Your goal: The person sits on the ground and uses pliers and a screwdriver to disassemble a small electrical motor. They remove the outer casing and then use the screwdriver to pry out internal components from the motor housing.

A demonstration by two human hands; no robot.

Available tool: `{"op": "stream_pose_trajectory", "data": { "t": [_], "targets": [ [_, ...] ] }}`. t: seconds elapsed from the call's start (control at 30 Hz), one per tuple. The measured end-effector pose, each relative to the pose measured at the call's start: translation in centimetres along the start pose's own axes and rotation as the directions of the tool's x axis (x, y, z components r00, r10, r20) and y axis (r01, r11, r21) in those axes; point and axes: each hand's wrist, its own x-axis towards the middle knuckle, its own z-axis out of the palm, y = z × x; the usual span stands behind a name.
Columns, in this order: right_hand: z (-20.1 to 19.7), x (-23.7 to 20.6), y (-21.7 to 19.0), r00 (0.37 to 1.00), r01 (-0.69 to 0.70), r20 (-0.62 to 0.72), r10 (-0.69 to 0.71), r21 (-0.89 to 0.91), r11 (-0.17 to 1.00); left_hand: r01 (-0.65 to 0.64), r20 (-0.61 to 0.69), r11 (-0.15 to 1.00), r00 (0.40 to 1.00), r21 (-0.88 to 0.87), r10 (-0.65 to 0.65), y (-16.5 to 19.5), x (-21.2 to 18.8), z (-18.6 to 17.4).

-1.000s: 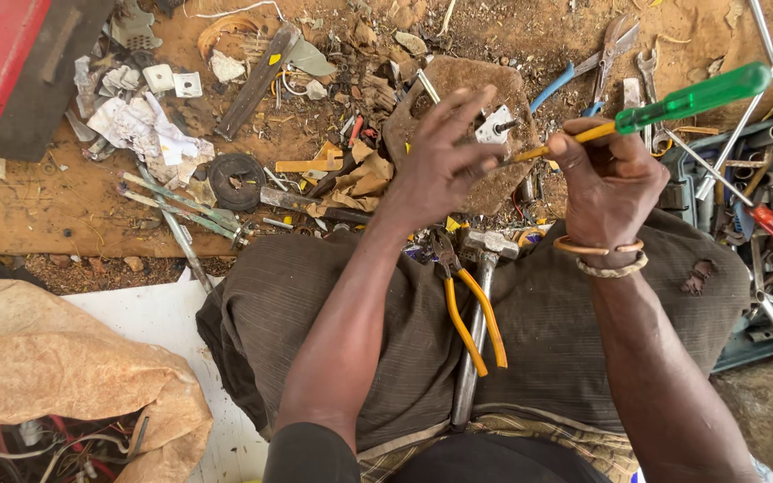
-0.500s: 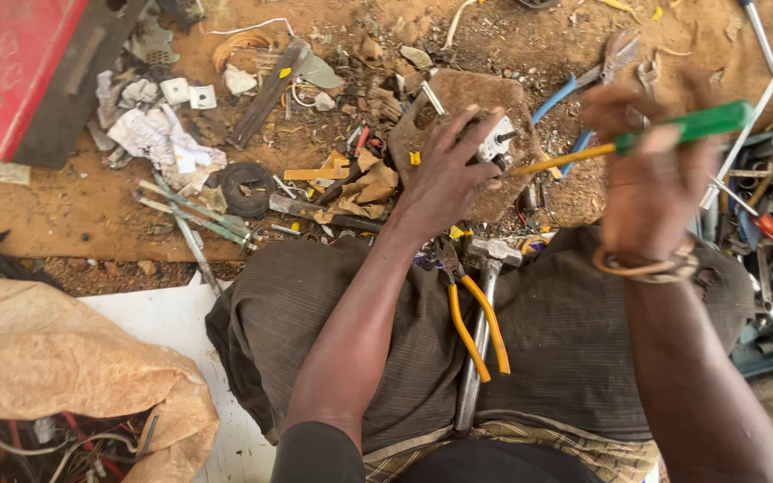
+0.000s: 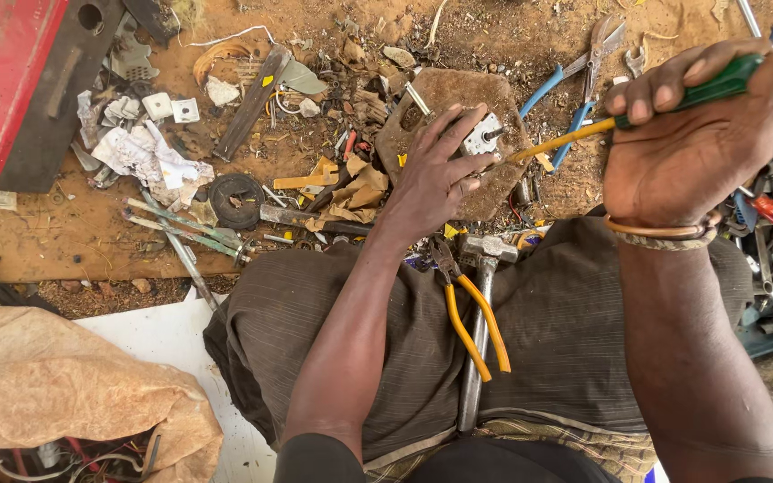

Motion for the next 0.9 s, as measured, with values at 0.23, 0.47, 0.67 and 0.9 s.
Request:
{"op": "stream_pose_trajectory", "data": {
  "t": [0.23, 0.47, 0.67, 0.9],
  "targets": [
    [-0.6, -0.2, 0.4, 1.000, -0.024, 0.012, 0.023, 0.003, 1.000, 0.030, 0.015, 1.000, 0.999, 0.007, -0.030, -0.3, -0.1, 0.1],
    [-1.8, 0.2, 0.5, 0.997, -0.044, 0.067, 0.042, 0.038, 0.998, 0.000, -0.008, 0.998, 1.000, 0.064, 0.000, -0.9, 0.0, 0.6],
    [-1.8, 2.0, 0.0, 0.971, -0.095, 0.219, 0.093, 0.001, 0.995, -0.001, -0.034, 1.000, 0.999, 0.014, 0.002, -0.5, 0.0, 0.4],
    [-0.2, 0.9, -0.9, 0.985, -0.027, 0.170, 0.043, -0.094, 0.995, 0.098, 0.024, 0.994, 0.995, -0.050, -0.097, -0.6, 0.5, 0.2]
  ]
}}
